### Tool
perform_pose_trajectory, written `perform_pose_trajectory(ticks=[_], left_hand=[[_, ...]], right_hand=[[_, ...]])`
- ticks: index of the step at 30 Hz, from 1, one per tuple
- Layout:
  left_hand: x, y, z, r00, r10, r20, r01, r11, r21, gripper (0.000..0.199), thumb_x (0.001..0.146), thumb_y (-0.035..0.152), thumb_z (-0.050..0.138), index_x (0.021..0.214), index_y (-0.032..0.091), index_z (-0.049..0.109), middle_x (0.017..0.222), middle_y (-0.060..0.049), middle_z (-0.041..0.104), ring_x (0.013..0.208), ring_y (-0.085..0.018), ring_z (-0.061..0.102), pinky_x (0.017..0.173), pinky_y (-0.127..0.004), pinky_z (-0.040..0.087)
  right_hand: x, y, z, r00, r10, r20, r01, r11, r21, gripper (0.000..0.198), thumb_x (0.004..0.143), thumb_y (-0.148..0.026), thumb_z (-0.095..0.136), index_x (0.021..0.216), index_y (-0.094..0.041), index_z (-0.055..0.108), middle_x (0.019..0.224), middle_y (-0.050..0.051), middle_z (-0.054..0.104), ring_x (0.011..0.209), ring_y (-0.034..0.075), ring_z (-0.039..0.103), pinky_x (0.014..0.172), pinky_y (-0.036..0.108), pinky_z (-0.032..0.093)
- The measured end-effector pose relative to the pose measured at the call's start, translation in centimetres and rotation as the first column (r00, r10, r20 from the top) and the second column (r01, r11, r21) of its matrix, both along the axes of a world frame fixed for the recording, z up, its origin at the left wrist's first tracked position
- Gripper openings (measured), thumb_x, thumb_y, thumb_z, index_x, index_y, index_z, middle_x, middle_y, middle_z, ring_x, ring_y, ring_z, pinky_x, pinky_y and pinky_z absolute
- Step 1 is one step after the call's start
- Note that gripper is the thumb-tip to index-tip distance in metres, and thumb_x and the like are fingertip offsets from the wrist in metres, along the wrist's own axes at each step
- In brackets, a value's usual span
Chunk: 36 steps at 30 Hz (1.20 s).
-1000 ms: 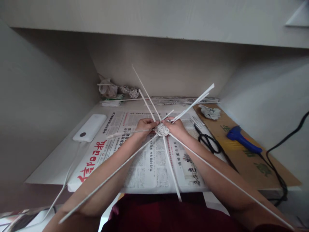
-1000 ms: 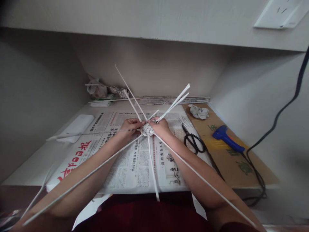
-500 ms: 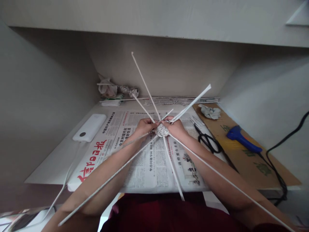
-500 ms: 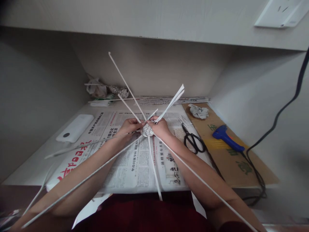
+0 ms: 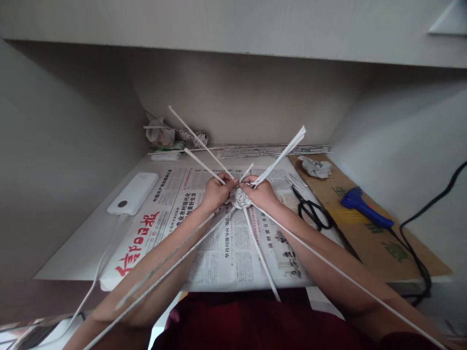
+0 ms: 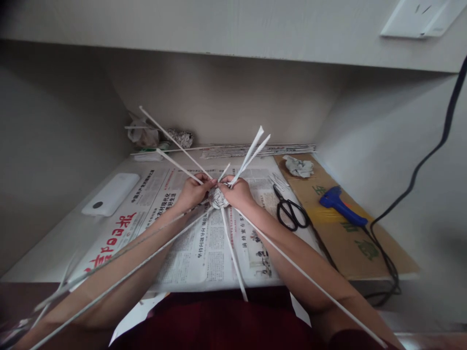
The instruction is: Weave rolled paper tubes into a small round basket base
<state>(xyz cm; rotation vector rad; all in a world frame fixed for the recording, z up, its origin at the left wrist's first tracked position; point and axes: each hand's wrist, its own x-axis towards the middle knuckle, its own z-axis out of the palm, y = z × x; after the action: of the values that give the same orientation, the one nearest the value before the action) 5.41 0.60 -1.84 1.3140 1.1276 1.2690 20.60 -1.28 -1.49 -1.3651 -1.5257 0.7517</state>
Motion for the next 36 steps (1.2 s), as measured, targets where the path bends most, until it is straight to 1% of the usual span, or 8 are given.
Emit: perform_pose_trajectory(ticks=[5, 9, 17, 22, 27, 30, 33, 36], left_hand=[[-0.1, -0.1, 0.1, 0.998, 0.014, -0.054, -0.011, 0.998, 0.058, 0.026, 0.066, 0.037, 0.076, 0.067, 0.018, 0.059, 0.056, 0.003, 0.056, 0.053, -0.012, 0.049, 0.053, -0.024, 0.035], [-0.1, -0.2, 0.1, 0.994, 0.024, -0.106, -0.016, 0.997, 0.075, 0.019, 0.070, 0.033, 0.071, 0.068, 0.018, 0.060, 0.058, 0.002, 0.059, 0.055, -0.013, 0.050, 0.055, -0.025, 0.037], [-0.1, -0.2, 0.2, 0.993, 0.031, -0.117, -0.027, 0.999, 0.036, 0.023, 0.069, 0.037, 0.074, 0.071, 0.018, 0.062, 0.059, 0.001, 0.061, 0.054, -0.013, 0.052, 0.055, -0.025, 0.038], [-0.4, 0.0, -0.3, 0.995, -0.086, -0.045, 0.085, 0.996, -0.007, 0.033, 0.063, 0.044, 0.079, 0.076, 0.016, 0.067, 0.058, 0.001, 0.061, 0.049, -0.011, 0.048, 0.050, -0.024, 0.036], [-0.8, 0.0, 0.0, 0.987, -0.161, -0.027, 0.159, 0.986, -0.044, 0.035, 0.052, 0.039, 0.087, 0.071, 0.013, 0.070, 0.058, 0.000, 0.062, 0.049, -0.011, 0.050, 0.048, -0.024, 0.038], [-0.7, 0.1, 0.0, 0.987, -0.149, 0.054, 0.153, 0.984, -0.086, 0.036, 0.046, 0.033, 0.089, 0.071, 0.014, 0.071, 0.057, 0.001, 0.063, 0.048, -0.011, 0.052, 0.047, -0.024, 0.039], [-0.6, 0.2, -0.1, 0.985, -0.114, 0.131, 0.130, 0.984, -0.118, 0.041, 0.042, 0.029, 0.091, 0.076, 0.014, 0.073, 0.060, 0.000, 0.068, 0.051, -0.013, 0.057, 0.051, -0.025, 0.044], [-0.6, 0.4, -0.2, 0.989, -0.061, 0.137, 0.079, 0.988, -0.133, 0.042, 0.041, 0.030, 0.090, 0.078, 0.014, 0.075, 0.062, -0.002, 0.070, 0.053, -0.014, 0.058, 0.052, -0.026, 0.045]], right_hand=[[-0.3, -0.1, 0.1, 1.000, -0.006, -0.021, 0.006, 1.000, 0.009, 0.015, 0.075, -0.036, 0.063, 0.077, -0.021, 0.065, 0.069, -0.001, 0.066, 0.065, 0.016, 0.058, 0.060, 0.025, 0.042], [-0.2, -0.1, 0.2, 0.999, -0.015, 0.034, 0.015, 1.000, 0.014, 0.013, 0.076, -0.035, 0.061, 0.073, -0.022, 0.061, 0.064, -0.003, 0.062, 0.061, 0.015, 0.056, 0.060, 0.025, 0.041], [-0.2, -0.4, 0.5, 0.994, -0.029, 0.107, 0.026, 0.999, 0.028, 0.009, 0.077, -0.028, 0.059, 0.069, -0.023, 0.057, 0.062, -0.003, 0.061, 0.060, 0.015, 0.056, 0.064, 0.026, 0.042], [-0.1, -0.3, 0.1, 0.994, -0.025, 0.107, 0.024, 1.000, 0.011, 0.006, 0.076, -0.025, 0.058, 0.072, -0.022, 0.056, 0.061, -0.003, 0.059, 0.059, 0.015, 0.056, 0.062, 0.026, 0.042], [-0.1, -0.4, 0.4, 0.996, -0.002, 0.089, 0.000, 1.000, 0.016, 0.007, 0.076, -0.025, 0.058, 0.071, -0.021, 0.056, 0.062, -0.003, 0.061, 0.060, 0.014, 0.056, 0.062, 0.025, 0.043], [-0.1, -0.4, 0.6, 1.000, 0.016, 0.020, -0.016, 1.000, -0.009, 0.009, 0.075, -0.027, 0.060, 0.070, -0.020, 0.058, 0.062, -0.003, 0.061, 0.060, 0.014, 0.056, 0.060, 0.025, 0.042], [0.0, 0.1, 0.3, 0.989, 0.047, -0.137, -0.059, 0.994, -0.089, 0.012, 0.072, -0.031, 0.064, 0.075, -0.019, 0.062, 0.064, -0.003, 0.063, 0.061, 0.014, 0.057, 0.060, 0.025, 0.044], [0.4, 0.7, -0.3, 0.957, 0.006, -0.291, -0.056, 0.985, -0.165, 0.023, 0.067, -0.036, 0.071, 0.079, -0.018, 0.064, 0.068, 0.000, 0.066, 0.063, 0.016, 0.061, 0.063, 0.028, 0.048]])
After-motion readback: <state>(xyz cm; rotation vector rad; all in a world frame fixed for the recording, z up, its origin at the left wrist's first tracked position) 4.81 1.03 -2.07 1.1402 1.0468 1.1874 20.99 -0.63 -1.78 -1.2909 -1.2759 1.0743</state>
